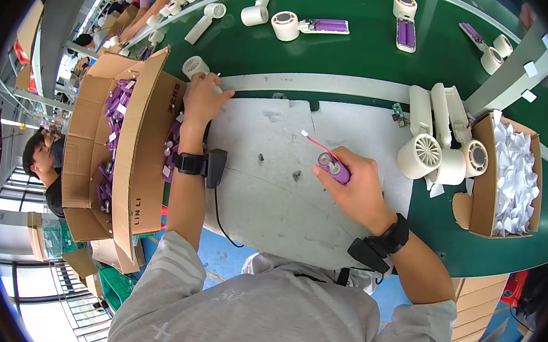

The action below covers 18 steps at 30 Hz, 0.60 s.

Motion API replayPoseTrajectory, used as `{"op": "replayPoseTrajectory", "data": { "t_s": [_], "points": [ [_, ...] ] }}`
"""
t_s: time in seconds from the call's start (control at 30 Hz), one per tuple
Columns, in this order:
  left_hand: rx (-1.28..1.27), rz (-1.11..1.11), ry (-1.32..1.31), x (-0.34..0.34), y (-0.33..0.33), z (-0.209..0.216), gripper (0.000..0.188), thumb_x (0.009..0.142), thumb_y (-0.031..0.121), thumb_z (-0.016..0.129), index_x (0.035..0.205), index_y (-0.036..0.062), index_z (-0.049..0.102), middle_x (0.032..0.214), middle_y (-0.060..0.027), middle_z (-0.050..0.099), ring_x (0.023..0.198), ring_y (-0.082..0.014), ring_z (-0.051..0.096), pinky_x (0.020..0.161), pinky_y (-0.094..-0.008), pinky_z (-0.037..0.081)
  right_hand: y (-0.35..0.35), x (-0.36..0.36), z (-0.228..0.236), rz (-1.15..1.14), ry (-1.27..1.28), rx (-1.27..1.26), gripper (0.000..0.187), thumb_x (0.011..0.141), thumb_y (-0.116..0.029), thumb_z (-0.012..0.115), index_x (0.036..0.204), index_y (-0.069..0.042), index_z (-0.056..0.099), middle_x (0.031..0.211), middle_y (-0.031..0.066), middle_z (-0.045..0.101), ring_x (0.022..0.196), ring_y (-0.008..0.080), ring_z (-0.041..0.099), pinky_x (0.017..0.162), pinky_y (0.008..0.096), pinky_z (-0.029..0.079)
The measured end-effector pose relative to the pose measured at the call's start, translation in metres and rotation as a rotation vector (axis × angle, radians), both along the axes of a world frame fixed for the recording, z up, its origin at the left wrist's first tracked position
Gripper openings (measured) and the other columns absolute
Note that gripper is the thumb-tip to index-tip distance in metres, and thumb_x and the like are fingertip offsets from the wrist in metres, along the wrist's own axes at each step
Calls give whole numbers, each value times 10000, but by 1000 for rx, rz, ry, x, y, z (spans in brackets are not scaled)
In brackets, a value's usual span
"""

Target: The person assembles handheld fans by connecting battery wires to a circuit board and pressing them into the fan housing. They repeat this process for multiple units, placing each partially assembled fan on the table or conveyor belt.

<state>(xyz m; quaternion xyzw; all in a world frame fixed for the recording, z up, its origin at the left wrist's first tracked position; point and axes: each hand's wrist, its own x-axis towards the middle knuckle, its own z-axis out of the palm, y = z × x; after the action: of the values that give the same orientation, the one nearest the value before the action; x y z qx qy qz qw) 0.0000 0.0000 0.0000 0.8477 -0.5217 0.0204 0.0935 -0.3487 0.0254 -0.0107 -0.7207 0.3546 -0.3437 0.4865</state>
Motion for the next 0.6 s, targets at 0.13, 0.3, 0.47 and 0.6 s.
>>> {"op": "replayPoseTrajectory", "data": {
  "t_s": [0.13, 0.3, 0.47, 0.6],
  "points": [
    [-204, -134, -11, 16, -4, -4, 400, 764, 182, 703, 1160, 149, 653, 1199, -173, 583, 992, -451, 603, 868, -510, 507, -1, 1, 1, 5, 13, -11, 184, 843, -138, 722, 828, -3, 598, 607, 7, 454, 551, 79, 365, 501, 248, 333],
    [-449, -113, 409, 22, 0, 7, 319, 882, 138, 551, 1169, 16, 620, 1216, -178, 575, 1039, -357, 613, 880, -453, 516, -1, 0, 0, 5, 29, 8, 178, 855, -134, 710, 822, -1, 596, 615, -6, 470, 555, 77, 372, 503, 245, 335],
    [-724, -155, 1581, -60, 23, 36, 332, 972, 109, 365, 1238, -31, 505, 1161, -151, 570, 1046, -247, 604, 887, -370, 524, 1, -2, -15, -48, -142, 168, 148, 878, -111, 681, 865, -11, 572, 696, -10, 520, 583, 68, 418, 521, 236, 363],
    [-531, -260, 1907, -151, 65, 18, 404, 900, -18, 397, 1291, 78, 430, 1275, -107, 486, 1133, -217, 560, 909, -322, 500, 2, 8, -10, -136, -411, 328, 134, 894, -96, 653, 873, -26, 540, 763, 1, 565, 610, 75, 466, 542, 240, 395]
  ]
}}
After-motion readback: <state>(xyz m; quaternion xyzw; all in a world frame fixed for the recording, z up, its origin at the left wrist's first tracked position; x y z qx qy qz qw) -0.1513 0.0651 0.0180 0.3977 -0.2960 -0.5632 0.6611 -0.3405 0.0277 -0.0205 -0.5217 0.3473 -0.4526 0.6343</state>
